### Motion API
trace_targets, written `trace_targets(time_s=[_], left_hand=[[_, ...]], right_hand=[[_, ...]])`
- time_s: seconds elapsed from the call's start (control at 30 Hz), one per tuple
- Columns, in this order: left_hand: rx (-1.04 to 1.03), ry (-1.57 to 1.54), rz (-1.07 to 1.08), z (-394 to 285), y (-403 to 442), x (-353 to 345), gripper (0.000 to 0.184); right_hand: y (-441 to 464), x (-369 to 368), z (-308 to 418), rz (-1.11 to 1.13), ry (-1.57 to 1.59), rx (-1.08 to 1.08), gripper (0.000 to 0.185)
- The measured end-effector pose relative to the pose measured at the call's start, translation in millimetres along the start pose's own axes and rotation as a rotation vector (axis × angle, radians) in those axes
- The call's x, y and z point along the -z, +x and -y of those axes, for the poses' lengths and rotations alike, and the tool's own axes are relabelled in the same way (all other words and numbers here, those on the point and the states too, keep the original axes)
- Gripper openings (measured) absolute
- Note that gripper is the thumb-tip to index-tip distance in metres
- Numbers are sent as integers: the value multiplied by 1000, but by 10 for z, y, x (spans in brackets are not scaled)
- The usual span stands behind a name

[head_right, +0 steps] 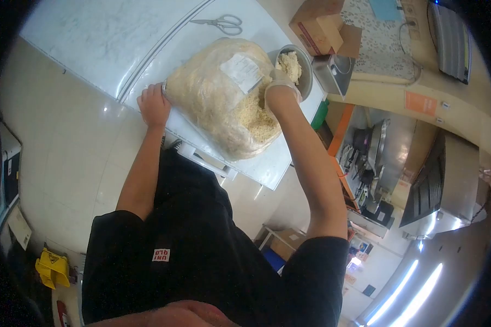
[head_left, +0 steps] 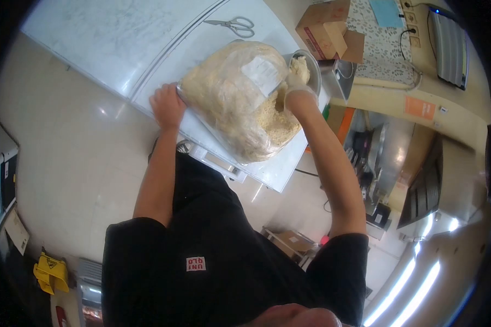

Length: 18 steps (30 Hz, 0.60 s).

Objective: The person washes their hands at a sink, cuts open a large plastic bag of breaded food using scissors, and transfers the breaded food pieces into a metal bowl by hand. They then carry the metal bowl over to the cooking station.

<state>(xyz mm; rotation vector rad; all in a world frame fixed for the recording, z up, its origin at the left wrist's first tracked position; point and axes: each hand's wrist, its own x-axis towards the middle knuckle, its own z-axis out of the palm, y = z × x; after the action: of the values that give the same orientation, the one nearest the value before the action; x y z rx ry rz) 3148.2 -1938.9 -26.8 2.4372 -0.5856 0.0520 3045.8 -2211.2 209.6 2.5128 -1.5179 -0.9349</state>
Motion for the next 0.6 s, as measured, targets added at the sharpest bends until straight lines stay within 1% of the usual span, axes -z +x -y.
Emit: trace_targets(time_s=[0.1, 0.2, 0.37, 0.4, 0.47, 0.5, 0.57, 0.6], left_hand=[[-16, 13, -29, -1, -14, -21, 24], [-24, 23, -29, -12, -5, -17, 23], [-17, 6, -20, -19, -7, -21, 22], [-3, 20, 9, -14, -2, -22, 25], [23, 47, 66, -12, -2, -11, 30], [15, 38, 47, -20, 2, -7, 27], [-1, 18, 12, -37, 4, 0, 22], [8, 36, 39, -39, 0, 4, 25]], right_hand=[[-325, 92, -28, -142, -42, 149, 37], [-541, 261, 17, -86, -88, 119, 39], [-719, 341, -99, -158, -130, 246, 36], [-803, 410, -87, -167, -133, 266, 35], [-979, 516, -100, -253, -136, 377, 32], [-1034, 556, -120, -297, -138, 431, 31], [-1065, 616, -169, -326, -89, 477, 35], [-1078, 624, -191, -338, -64, 500, 38]])
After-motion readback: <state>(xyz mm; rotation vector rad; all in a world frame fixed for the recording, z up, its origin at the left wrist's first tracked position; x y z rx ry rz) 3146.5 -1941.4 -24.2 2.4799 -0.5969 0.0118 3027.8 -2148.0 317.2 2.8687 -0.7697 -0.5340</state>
